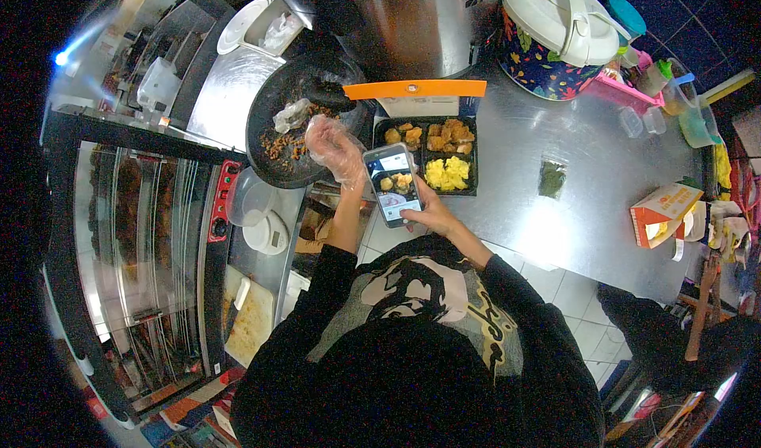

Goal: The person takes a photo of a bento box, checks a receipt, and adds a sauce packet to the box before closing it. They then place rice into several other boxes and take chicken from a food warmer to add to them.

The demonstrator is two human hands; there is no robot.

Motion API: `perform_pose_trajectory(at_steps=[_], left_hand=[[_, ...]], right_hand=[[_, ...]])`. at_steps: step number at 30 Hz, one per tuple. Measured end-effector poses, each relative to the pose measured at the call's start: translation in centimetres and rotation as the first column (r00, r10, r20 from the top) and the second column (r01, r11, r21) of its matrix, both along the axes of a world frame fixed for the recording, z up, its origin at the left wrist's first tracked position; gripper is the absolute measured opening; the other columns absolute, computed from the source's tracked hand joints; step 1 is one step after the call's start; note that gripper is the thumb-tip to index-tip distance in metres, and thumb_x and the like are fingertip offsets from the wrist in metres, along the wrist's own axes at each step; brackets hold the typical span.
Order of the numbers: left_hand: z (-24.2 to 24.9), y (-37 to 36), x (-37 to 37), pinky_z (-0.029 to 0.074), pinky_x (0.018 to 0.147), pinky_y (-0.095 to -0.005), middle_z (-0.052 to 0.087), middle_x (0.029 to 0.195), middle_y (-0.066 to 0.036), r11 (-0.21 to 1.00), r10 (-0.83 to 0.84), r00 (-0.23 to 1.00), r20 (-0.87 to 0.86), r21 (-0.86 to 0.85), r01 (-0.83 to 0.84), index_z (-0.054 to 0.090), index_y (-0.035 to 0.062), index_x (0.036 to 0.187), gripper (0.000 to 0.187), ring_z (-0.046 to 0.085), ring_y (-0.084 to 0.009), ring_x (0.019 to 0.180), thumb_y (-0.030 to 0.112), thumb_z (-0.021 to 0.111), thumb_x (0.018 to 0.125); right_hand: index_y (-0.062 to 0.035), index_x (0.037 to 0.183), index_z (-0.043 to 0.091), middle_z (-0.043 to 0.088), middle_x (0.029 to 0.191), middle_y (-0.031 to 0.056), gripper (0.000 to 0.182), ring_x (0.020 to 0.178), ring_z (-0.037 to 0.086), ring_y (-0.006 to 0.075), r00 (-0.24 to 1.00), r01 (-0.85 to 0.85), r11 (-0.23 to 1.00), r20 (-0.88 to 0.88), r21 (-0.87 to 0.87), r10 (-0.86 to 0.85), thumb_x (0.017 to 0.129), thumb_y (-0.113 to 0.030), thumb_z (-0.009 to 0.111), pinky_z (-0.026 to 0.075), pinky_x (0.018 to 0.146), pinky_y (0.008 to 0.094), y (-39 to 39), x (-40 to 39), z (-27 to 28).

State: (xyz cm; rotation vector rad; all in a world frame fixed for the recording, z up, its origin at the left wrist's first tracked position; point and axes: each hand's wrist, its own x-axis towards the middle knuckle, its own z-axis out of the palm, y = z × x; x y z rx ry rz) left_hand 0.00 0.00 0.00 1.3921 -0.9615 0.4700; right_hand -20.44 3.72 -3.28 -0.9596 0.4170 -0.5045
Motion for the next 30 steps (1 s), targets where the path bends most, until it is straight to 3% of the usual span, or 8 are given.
perform_pose_trajectory(at_steps=[9, 11, 18, 21, 27, 29, 30], left_hand=[[0.9, 0.1, 0.1, 0.041, 0.084, -0.0424, 0.054, 0.098, -0.013, 0.999, 0.024, 0.999, 0.046, -0.030, -0.023, 0.050, 0.0026, 0.104, 0.018, 0.053, -0.0307, 0.093, 0.005, 0.052, 0.087], [0.8, 0.4, 0.5, 0.045, 0.082, -0.0357, 0.049, 0.106, -0.015, 0.993, 0.072, 0.977, 0.200, 0.074, -0.089, 0.044, 0.0004, 0.114, 0.024, 0.052, -0.0239, 0.092, 0.012, 0.048, 0.093], [0.6, 0.0, 0.4, 0.043, 0.084, -0.0362, 0.049, 0.106, -0.015, 0.999, -0.043, 0.997, 0.057, 0.007, 0.043, 0.044, 0.0009, 0.114, 0.024, 0.051, -0.0241, 0.093, 0.011, 0.049, 0.093], [1.3, -0.1, 0.2, 0.041, 0.084, -0.0439, 0.055, 0.097, -0.014, 0.999, 0.025, 0.999, 0.040, -0.045, -0.023, 0.050, 0.0020, 0.105, 0.019, 0.052, -0.0309, 0.091, 0.002, 0.051, 0.086], [1.8, -0.2, 0.2, 0.044, 0.080, -0.0401, 0.054, 0.096, -0.015, 0.996, 0.086, 0.979, 0.185, -0.035, -0.081, 0.050, 0.0004, 0.105, 0.021, 0.052, -0.0296, 0.090, 0.002, 0.053, 0.085], [1.3, 0.0, -0.5, 0.044, 0.078, -0.0380, 0.053, 0.094, -0.015, 0.996, -0.085, 0.994, -0.070, -0.047, 0.082, 0.050, -0.0001, 0.106, 0.020, 0.052, -0.0277, 0.087, 0.006, 0.054, 0.087], [1.5, 0.4, -0.7, 0.044, 0.078, -0.0380, 0.053, 0.094, -0.015, 0.995, -0.089, 0.994, -0.070, -0.054, 0.085, 0.050, -0.0001, 0.106, 0.020, 0.052, -0.0277, 0.087, 0.006, 0.054, 0.087]], right_hand=[[-0.0108, 0.144, 0.016, 0.057, 0.109, 0.0083, 0.082, 0.076, 0.061, 0.0152, 0.999, 0.027, 1.000, -0.035, -0.001, -0.027, 0.079, 0.006, 0.062, 0.053, 0.049, 0.0271, 0.3, 0.1, 0.3], [-0.0113, 0.145, 0.014, 0.057, 0.110, 0.0087, 0.084, 0.077, 0.061, 0.0153, 0.999, 0.028, 0.999, -0.023, 0.015, -0.028, 0.079, 0.005, 0.062, 0.053, 0.050, 0.0272, 0.3, 0.1, 0.2], [-0.0132, 0.146, 0.011, 0.056, 0.110, 0.0085, 0.087, 0.077, 0.061, 0.0157, 0.998, 0.023, 1.000, -0.051, -0.013, -0.023, 0.078, 0.004, 0.063, 0.053, 0.049, 0.0271, 0.3, 0.2, 0.1], [-0.0140, 0.146, 0.011, 0.057, 0.108, 0.0080, 0.089, 0.076, 0.060, 0.0159, 1.000, 0.009, 1.000, 0.011, 0.030, -0.010, 0.077, 0.005, 0.064, 0.053, 0.051, 0.0281, 0.2, 0.4, 0.2], [-0.0131, 0.146, 0.009, 0.056, 0.106, 0.0088, 0.098, 0.074, 0.060, 0.0155, 1.000, -0.024, 1.000, -0.001, -0.012, 0.024, 0.070, 0.011, 0.066, 0.052, 0.051, 0.0282, 0.5, -0.5, 1.9], [-0.0154, 0.146, 0.005, 0.054, 0.107, 0.0121, 0.102, 0.068, 0.060, 0.0191, 0.999, -0.032, 0.999, 0.005, 0.044, 0.032, 0.068, 0.014, 0.064, 0.051, 0.049, 0.0299, 1.0, -1.9, 2.7], [-0.0159, 0.145, 0.005, 0.054, 0.107, 0.0125, 0.102, 0.069, 0.060, 0.0197, 1.000, 0.018, 0.997, 0.004, 0.070, -0.018, 0.068, 0.014, 0.064, 0.051, 0.048, 0.0302, 1.6, -3.0, 2.8]])
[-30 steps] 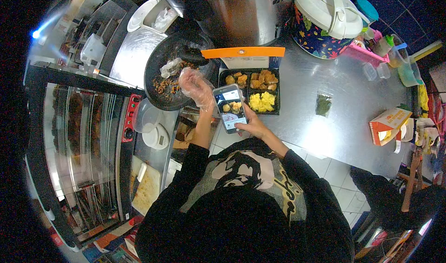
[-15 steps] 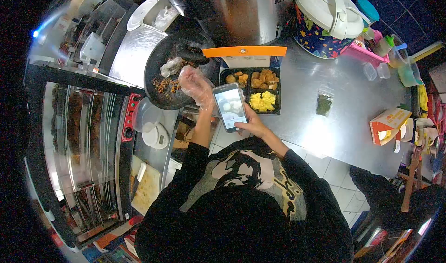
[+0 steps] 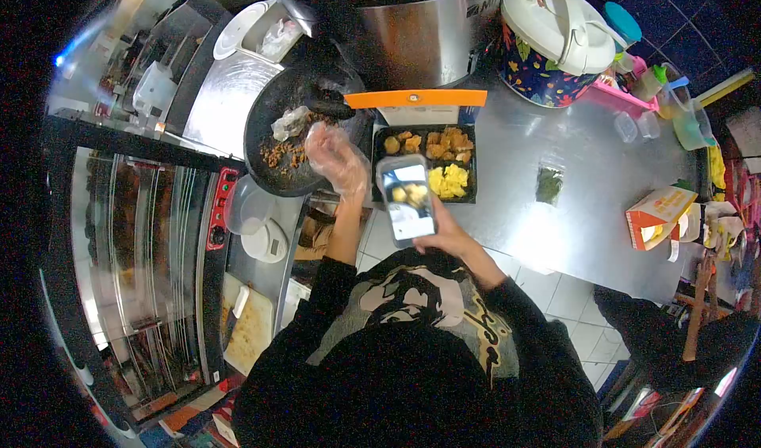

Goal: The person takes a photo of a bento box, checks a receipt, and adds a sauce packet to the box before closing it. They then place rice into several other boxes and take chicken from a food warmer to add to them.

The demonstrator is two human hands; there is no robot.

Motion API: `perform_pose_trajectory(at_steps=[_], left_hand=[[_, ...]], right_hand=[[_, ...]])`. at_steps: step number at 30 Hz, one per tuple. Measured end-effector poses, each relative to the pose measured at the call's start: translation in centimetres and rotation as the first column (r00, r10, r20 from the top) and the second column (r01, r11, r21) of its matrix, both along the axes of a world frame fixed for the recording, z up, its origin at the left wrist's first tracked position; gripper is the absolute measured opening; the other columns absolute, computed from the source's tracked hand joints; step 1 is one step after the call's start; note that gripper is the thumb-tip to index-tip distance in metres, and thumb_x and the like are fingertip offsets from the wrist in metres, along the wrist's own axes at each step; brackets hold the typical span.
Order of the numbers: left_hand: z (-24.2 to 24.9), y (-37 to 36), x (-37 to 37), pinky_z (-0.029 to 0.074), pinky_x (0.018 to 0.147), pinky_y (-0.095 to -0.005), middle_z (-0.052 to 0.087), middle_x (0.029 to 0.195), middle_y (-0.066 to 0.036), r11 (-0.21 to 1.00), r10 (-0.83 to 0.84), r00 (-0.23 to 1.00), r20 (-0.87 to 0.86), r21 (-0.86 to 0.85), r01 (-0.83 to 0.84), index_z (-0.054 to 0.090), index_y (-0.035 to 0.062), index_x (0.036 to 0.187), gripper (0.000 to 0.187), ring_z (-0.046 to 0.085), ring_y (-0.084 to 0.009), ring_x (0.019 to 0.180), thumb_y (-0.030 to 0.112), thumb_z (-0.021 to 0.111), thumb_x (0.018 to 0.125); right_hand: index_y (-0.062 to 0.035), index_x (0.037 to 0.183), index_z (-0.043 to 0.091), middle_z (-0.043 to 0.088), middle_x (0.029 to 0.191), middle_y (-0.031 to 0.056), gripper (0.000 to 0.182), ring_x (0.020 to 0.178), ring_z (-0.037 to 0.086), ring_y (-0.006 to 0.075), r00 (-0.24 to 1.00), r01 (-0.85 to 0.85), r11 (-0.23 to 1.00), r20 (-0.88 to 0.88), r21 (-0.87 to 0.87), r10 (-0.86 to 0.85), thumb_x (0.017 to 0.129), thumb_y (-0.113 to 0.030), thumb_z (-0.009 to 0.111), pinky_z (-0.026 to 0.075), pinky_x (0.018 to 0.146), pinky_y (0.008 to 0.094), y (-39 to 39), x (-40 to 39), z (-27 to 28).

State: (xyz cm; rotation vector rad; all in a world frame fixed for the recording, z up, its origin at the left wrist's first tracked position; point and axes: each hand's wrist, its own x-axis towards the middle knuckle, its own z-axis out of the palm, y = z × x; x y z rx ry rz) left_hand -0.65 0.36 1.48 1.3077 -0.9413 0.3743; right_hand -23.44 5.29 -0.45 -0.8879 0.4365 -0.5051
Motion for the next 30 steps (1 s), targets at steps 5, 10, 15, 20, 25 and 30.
perform_pose_trajectory(at_steps=[5, 10, 15, 20, 25, 30], left_hand=[[2.0, 3.5, -1.1, 0.045, 0.075, -0.0306, 0.049, 0.109, -0.013, 0.984, 0.063, 0.992, 0.112, 0.162, -0.081, 0.042, -0.0011, 0.120, 0.033, 0.051, -0.0192, 0.085, 0.014, 0.053, 0.092], [-0.9, 7.8, -2.1, 0.045, 0.080, -0.0291, 0.048, 0.111, -0.012, 0.998, -0.057, 0.985, -0.161, 0.009, 0.059, 0.044, -0.0016, 0.119, 0.032, 0.051, -0.0178, 0.089, 0.010, 0.054, 0.091], [-2.1, 13.8, -4.4, 0.043, 0.080, -0.0265, 0.050, 0.110, -0.010, 0.985, -0.162, 0.935, -0.316, -0.111, 0.133, 0.045, -0.0004, 0.119, 0.033, 0.049, -0.0153, 0.094, 0.011, 0.056, 0.090], [-3.5, 21.4, -7.3, 0.043, 0.083, -0.0276, 0.047, 0.115, -0.008, 0.993, 0.004, 0.911, -0.413, -0.109, -0.054, 0.044, 0.0021, 0.120, 0.031, 0.049, -0.0152, 0.092, 0.003, 0.053, 0.090], [-4.0, 29.7, -8.9, 0.045, 0.077, -0.0272, 0.048, 0.115, -0.007, 0.941, 0.337, 0.865, -0.372, 0.106, -0.321, 0.045, 0.0031, 0.118, 0.029, 0.050, -0.0140, 0.090, 0.003, 0.050, 0.090], [-2.5, 34.2, -9.4, 0.043, 0.071, -0.0247, 0.048, 0.101, -0.003, 0.893, 0.430, 0.714, -0.552, 0.144, -0.427, 0.046, 0.0063, 0.116, 0.027, 0.047, -0.0112, 0.086, 0.002, 0.050, 0.090]], right_hand=[[-0.0175, 0.147, 0.006, 0.050, 0.116, 0.0137, 0.101, 0.078, 0.061, 0.0240, 0.973, 0.226, 0.969, -0.067, 0.103, -0.220, 0.069, 0.004, 0.068, 0.053, 0.047, 0.0310, 0.4, -7.6, 0.3], [-0.0044, 0.139, 0.025, 0.049, 0.124, 0.0156, 0.071, 0.079, 0.063, 0.0252, 0.631, 0.644, 0.761, -0.505, -0.083, -0.589, 0.088, -0.040, 0.058, 0.053, 0.044, 0.0325, -6.6, -11.1, -1.0], [-0.0045, 0.125, 0.045, 0.054, 0.117, 0.0183, 0.048, 0.096, 0.058, 0.0365, 0.234, 0.020, 0.636, -0.615, -0.771, -0.753, 0.088, -0.033, 0.056, 0.053, 0.069, 0.0480, -15.0, -17.9, -5.8], [-0.0041, 0.114, 0.051, 0.061, 0.098, 0.0168, 0.044, 0.095, 0.059, 0.0353, -0.087, -0.314, 0.501, -0.501, -0.806, -0.861, 0.079, -0.025, 0.067, 0.047, 0.081, 0.0454, -12.5, -19.7, -6.5], [-0.0050, 0.114, 0.050, 0.061, 0.096, 0.0164, 0.045, 0.089, 0.061, 0.0338, 0.292, 0.011, 0.479, -0.455, -0.878, -0.841, 0.076, -0.017, 0.071, 0.049, 0.076, 0.0379, -11.5, -17.8, -3.0], [-0.0061, 0.122, 0.049, 0.061, 0.105, 0.0214, 0.050, 0.093, 0.060, 0.0345, 0.531, -0.015, 0.371, -0.322, -0.929, -0.784, 0.079, -0.022, 0.070, 0.047, 0.080, 0.0389, -8.3, -7.0, 0.3]])
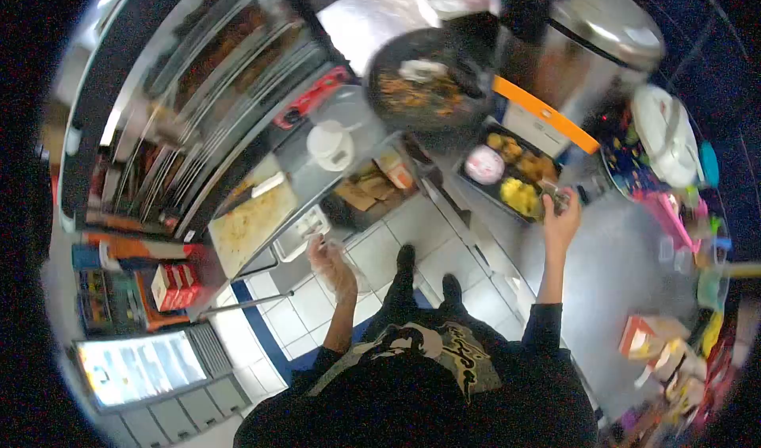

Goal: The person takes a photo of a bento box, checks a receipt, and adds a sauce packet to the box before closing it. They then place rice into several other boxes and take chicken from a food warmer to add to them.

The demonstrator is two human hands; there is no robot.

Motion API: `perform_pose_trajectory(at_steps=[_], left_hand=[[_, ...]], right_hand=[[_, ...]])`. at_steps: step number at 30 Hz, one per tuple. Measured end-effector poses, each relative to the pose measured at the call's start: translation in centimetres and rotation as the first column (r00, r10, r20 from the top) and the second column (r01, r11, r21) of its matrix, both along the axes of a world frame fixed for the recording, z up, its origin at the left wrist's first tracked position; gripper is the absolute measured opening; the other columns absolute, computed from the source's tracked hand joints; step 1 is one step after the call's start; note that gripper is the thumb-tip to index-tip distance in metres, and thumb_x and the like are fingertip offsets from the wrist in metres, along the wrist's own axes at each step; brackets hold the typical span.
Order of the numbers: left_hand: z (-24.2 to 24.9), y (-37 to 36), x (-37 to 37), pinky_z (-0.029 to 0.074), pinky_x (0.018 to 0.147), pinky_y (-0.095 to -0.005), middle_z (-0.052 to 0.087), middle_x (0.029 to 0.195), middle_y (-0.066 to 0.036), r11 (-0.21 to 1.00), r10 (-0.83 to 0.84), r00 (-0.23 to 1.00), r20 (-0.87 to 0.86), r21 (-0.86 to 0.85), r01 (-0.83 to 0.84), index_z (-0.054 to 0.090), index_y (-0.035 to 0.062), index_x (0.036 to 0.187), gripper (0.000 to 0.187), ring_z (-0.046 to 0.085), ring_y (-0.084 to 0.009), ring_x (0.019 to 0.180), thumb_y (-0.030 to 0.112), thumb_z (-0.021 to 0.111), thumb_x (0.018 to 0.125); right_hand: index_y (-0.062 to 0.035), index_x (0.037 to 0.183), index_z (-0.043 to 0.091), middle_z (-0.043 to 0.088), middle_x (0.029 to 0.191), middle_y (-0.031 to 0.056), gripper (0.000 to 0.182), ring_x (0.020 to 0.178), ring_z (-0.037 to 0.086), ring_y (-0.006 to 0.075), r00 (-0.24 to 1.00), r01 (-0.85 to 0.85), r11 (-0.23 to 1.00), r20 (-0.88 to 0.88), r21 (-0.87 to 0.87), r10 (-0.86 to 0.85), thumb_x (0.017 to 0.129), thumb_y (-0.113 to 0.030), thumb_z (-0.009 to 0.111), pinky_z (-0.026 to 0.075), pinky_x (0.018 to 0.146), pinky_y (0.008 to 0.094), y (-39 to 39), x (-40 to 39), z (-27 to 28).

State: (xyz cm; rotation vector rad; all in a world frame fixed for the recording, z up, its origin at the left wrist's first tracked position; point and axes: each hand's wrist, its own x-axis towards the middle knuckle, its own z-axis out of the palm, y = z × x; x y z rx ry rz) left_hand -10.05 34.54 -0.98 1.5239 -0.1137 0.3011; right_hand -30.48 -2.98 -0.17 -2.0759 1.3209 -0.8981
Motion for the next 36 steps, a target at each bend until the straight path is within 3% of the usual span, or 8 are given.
perform_pose_trajectory(at_steps=[3, 4, 7, 13, 16, 25, 31, 36], left_hand=[[-0.8, 4.1, 1.3, 0.041, 0.080, -0.0297, 0.046, 0.099, -0.005, 0.990, 0.095, 0.994, -0.048, 0.113, -0.089, 0.044, 0.0046, 0.119, 0.028, 0.046, -0.0153, 0.089, 0.003, 0.048, 0.091], [-3.2, 5.8, 2.4, 0.040, 0.086, -0.0351, 0.047, 0.105, -0.010, 0.859, 0.204, 0.940, 0.272, 0.412, -0.305, 0.040, 0.0018, 0.125, 0.035, 0.047, -0.0205, 0.092, 0.003, 0.047, 0.091], [-2.7, 11.4, 4.0, 0.039, 0.090, -0.0372, 0.045, 0.116, -0.016, 0.949, 0.176, 0.984, 0.028, 0.262, -0.177, 0.036, -0.0011, 0.128, 0.041, 0.047, -0.0253, 0.097, 0.007, 0.050, 0.090], [2.8, 22.7, 9.5, 0.041, 0.086, -0.0317, 0.043, 0.117, -0.014, 0.884, 0.451, 0.886, 0.109, 0.083, -0.460, 0.039, 0.0007, 0.123, 0.036, 0.048, -0.0203, 0.097, 0.003, 0.050, 0.089], [1.6, 30.0, 11.2, 0.043, 0.085, -0.0299, 0.041, 0.121, -0.012, 0.829, 0.536, 0.836, 0.120, 0.110, -0.548, 0.039, 0.0019, 0.124, 0.036, 0.048, -0.0190, 0.099, 0.005, 0.051, 0.090], [5.7, 38.5, 14.3, 0.043, 0.080, -0.0316, 0.044, 0.114, -0.010, 0.726, 0.685, 0.722, 0.091, -0.004, -0.688, 0.039, -0.0002, 0.122, 0.037, 0.047, -0.0161, 0.090, 0.015, 0.054, 0.091], [13.1, 27.9, 27.5, 0.036, 0.097, -0.0407, 0.043, 0.122, -0.022, 0.895, 0.272, 0.854, 0.444, 0.210, -0.394, 0.041, -0.0023, 0.121, 0.062, 0.042, -0.0336, 0.117, 0.023, 0.071, 0.073], [23.6, 18.7, 37.5, 0.028, 0.097, -0.0566, 0.033, 0.134, -0.025, 0.767, 0.000, 0.807, 0.591, 0.517, -0.379, 0.039, 0.0034, 0.126, 0.070, 0.036, -0.0424, 0.121, 0.032, 0.073, 0.072]], right_hand=[[-0.0135, 0.129, 0.050, 0.054, 0.114, 0.0296, 0.057, 0.103, 0.052, 0.0422, 0.879, -0.193, 0.930, -0.476, -0.312, 0.022, 0.080, -0.034, 0.067, 0.043, 0.087, 0.0467, 1.3, 5.8, -0.6], [-0.0129, 0.128, 0.052, 0.052, 0.118, 0.0277, 0.054, 0.102, 0.053, 0.0418, 0.889, -0.055, 0.949, -0.448, -0.310, -0.094, 0.080, -0.034, 0.067, 0.044, 0.086, 0.0471, 2.7, 8.4, 1.9], [-0.0002, 0.122, 0.054, 0.059, 0.107, 0.0208, 0.039, 0.096, 0.059, 0.0310, 0.942, -0.331, 0.905, -0.030, -0.269, 0.335, 0.089, -0.021, 0.059, 0.046, 0.086, 0.0394, 5.3, 16.2, 4.5], [0.0007, 0.114, 0.057, 0.064, 0.099, 0.0084, 0.025, 0.093, 0.059, 0.0144, 0.189, -0.950, 0.298, 0.596, -0.090, 0.780, 0.096, -0.013, 0.046, 0.045, 0.083, 0.0270, 27.5, 39.5, 24.4], [-0.0013, 0.112, 0.057, 0.062, 0.104, 0.0075, 0.022, 0.096, 0.057, 0.0130, -0.147, -0.850, 0.092, 0.401, -0.518, 0.904, 0.092, -0.006, 0.051, 0.045, 0.081, 0.0260, 38.3, 48.0, 33.2], [0.0018, 0.109, 0.045, 0.064, 0.093, 0.0157, 0.040, 0.077, 0.066, 0.0237, 0.120, -0.613, 0.469, 0.512, -0.636, 0.851, 0.080, -0.015, 0.067, 0.052, 0.071, 0.0339, 50.7, 60.1, 47.2], [0.0016, 0.112, 0.042, 0.062, 0.090, 0.0137, 0.041, 0.078, 0.064, 0.0160, -0.374, -0.795, 0.085, 0.597, -0.600, 0.710, 0.079, 0.004, 0.065, 0.052, 0.067, 0.0240, 53.1, 57.3, 45.5], [0.0053, 0.123, 0.051, 0.052, 0.122, 0.0138, 0.039, 0.101, 0.059, 0.0171, -0.369, -0.875, -0.055, 0.591, -0.480, 0.717, 0.085, 0.007, 0.056, 0.049, 0.084, 0.0251, 51.8, 48.4, 40.9]])
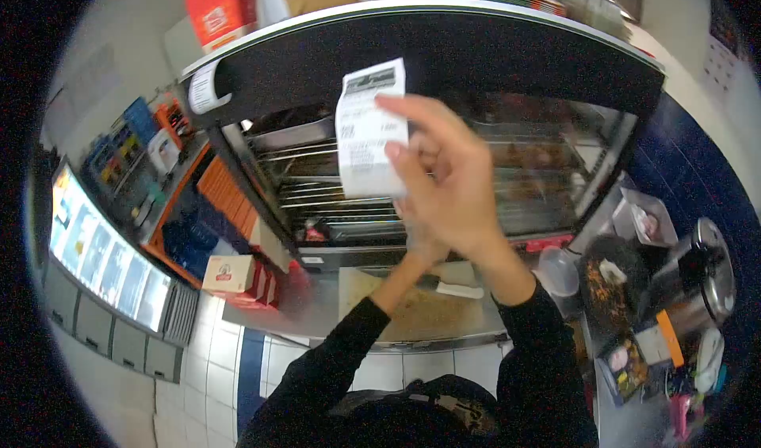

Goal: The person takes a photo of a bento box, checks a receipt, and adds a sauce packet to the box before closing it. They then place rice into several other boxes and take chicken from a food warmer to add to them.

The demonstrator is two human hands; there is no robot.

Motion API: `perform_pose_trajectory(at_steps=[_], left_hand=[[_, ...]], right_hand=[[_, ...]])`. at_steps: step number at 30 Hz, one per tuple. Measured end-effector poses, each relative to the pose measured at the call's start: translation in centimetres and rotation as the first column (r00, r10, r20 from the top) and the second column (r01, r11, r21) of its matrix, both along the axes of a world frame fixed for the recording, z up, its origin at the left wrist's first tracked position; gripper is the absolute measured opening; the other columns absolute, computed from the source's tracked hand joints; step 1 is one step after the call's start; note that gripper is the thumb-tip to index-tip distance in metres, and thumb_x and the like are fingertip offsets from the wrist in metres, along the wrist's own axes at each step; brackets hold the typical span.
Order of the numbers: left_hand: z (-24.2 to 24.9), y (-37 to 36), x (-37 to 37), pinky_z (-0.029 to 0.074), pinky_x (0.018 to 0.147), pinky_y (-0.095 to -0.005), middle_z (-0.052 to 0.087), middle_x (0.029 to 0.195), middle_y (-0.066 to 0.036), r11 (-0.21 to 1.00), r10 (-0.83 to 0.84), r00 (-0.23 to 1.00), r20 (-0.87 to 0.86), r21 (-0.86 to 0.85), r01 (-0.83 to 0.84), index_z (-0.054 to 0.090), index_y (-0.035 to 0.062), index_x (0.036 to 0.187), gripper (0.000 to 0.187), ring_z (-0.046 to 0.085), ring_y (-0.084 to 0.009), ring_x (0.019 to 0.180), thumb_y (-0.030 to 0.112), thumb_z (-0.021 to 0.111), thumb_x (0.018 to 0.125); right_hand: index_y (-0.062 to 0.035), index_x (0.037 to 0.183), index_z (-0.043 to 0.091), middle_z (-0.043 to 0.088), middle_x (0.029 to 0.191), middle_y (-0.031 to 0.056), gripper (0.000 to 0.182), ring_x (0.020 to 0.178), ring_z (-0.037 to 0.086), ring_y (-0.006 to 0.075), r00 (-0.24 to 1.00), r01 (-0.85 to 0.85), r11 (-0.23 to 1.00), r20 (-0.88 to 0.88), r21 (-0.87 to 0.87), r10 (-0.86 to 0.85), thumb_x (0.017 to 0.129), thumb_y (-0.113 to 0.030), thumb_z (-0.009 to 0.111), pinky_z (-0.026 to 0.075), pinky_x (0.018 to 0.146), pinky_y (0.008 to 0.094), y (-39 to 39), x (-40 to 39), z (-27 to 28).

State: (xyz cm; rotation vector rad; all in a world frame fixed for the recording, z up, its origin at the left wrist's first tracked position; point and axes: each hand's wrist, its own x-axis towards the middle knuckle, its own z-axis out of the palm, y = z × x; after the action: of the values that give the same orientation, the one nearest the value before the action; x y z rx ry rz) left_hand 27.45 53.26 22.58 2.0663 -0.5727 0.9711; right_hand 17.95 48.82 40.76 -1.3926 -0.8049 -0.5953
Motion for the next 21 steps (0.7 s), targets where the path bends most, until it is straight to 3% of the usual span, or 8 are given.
perform_pose_trajectory(at_steps=[1, 2, 7, 11, 15, 17, 19, 21], left_hand=[[0.0, -1.6, 1.9, 0.026, 0.097, -0.0604, 0.032, 0.134, -0.025, 0.975, -0.212, 0.976, -0.052, -0.085, 0.207, 0.039, 0.0055, 0.127, 0.070, 0.033, -0.0427, 0.123, 0.033, 0.073, 0.072], [-0.6, -2.7, 2.6, 0.026, 0.097, -0.0604, 0.032, 0.134, -0.025, 0.966, -0.250, 0.967, -0.057, -0.083, 0.244, 0.039, 0.0055, 0.127, 0.070, 0.033, -0.0427, 0.123, 0.033, 0.073, 0.072], [-2.7, -1.6, 5.7, 0.023, 0.096, -0.0646, 0.032, 0.133, -0.024, 0.969, 0.246, 0.902, 0.355, -0.116, -0.219, 0.039, 0.0078, 0.125, 0.069, 0.028, -0.0427, 0.126, 0.034, 0.073, 0.070], [-3.1, -1.0, 6.0, 0.022, 0.097, -0.0630, 0.032, 0.130, -0.022, 0.901, 0.414, 0.814, 0.408, -0.054, -0.431, 0.039, 0.0103, 0.118, 0.067, 0.028, -0.0407, 0.126, 0.033, 0.076, 0.067], [-2.3, 2.9, 4.8, 0.026, 0.100, -0.0582, 0.032, 0.130, -0.022, 0.796, 0.564, 0.603, 0.564, -0.178, -0.578, 0.036, 0.0070, 0.119, 0.069, 0.027, -0.0407, 0.127, 0.033, 0.076, 0.069], [-2.4, 5.6, 3.7, 0.036, 0.095, -0.0516, 0.031, 0.130, -0.015, 0.661, 0.683, 0.486, 0.546, -0.177, -0.729, 0.026, 0.0046, 0.131, 0.075, 0.034, -0.0416, 0.124, 0.040, 0.067, 0.079], [-2.7, 8.9, 3.7, 0.037, 0.097, -0.0499, 0.033, 0.129, -0.011, 0.568, 0.707, 0.385, 0.594, -0.151, -0.809, 0.019, -0.0012, 0.134, 0.082, 0.035, -0.0396, 0.125, 0.045, 0.062, 0.082], [-3.9, 12.6, 5.4, 0.036, 0.098, -0.0498, 0.039, 0.126, -0.006, 0.453, 0.744, 0.240, 0.624, -0.207, -0.867, -0.003, -0.0058, 0.140, 0.101, 0.036, -0.0377, 0.126, 0.052, 0.057, 0.083]], right_hand=[[0.0055, 0.122, 0.052, 0.051, 0.123, 0.0142, 0.038, 0.102, 0.058, 0.0173, 0.997, 0.070, 0.996, 0.020, -0.062, -0.069, 0.085, 0.007, 0.055, 0.049, 0.085, 0.0253, -0.9, -0.7, -0.6], [0.0055, 0.122, 0.052, 0.051, 0.123, 0.0142, 0.038, 0.102, 0.058, 0.0173, 0.994, 0.109, 0.992, 0.015, -0.061, -0.108, 0.085, 0.007, 0.055, 0.049, 0.085, 0.0253, -1.9, -1.5, -1.1], [0.0051, 0.123, 0.053, 0.050, 0.123, 0.0144, 0.038, 0.106, 0.056, 0.0175, 0.971, 0.233, 0.968, -0.040, -0.097, -0.237, 0.085, 0.007, 0.055, 0.048, 0.087, 0.0268, -6.2, -4.5, -2.2], [0.0062, 0.123, 0.052, 0.051, 0.123, 0.0152, 0.039, 0.105, 0.056, 0.0185, 0.949, 0.309, 0.950, -0.055, -0.050, -0.311, 0.085, 0.004, 0.058, 0.048, 0.087, 0.0278, -8.1, -6.4, -2.4], [0.0073, 0.123, 0.052, 0.050, 0.124, 0.0166, 0.040, 0.105, 0.057, 0.0199, 0.896, 0.438, 0.893, -0.023, -0.101, -0.442, 0.084, 0.004, 0.059, 0.048, 0.086, 0.0280, -10.9, -8.6, -3.1], [0.0082, 0.124, 0.051, 0.050, 0.124, 0.0179, 0.042, 0.106, 0.056, 0.0210, 0.862, 0.493, 0.858, -0.055, -0.148, -0.504, 0.083, 0.006, 0.058, 0.048, 0.087, 0.0286, -12.5, -10.4, -3.3], [-0.0009, 0.124, 0.056, 0.054, 0.121, 0.0125, 0.047, 0.088, 0.054, 0.0097, 0.836, 0.541, 0.830, -0.020, -0.134, -0.548, 0.078, 0.010, 0.056, 0.042, 0.066, 0.0192, -13.9, -11.8, -3.9], [0.0002, 0.124, 0.055, 0.053, 0.122, 0.0157, 0.049, 0.093, 0.056, 0.0127, 0.825, 0.562, 0.818, 0.011, -0.122, -0.565, 0.076, 0.011, 0.055, 0.044, 0.068, 0.0205, -15.1, -12.9, -4.5]])
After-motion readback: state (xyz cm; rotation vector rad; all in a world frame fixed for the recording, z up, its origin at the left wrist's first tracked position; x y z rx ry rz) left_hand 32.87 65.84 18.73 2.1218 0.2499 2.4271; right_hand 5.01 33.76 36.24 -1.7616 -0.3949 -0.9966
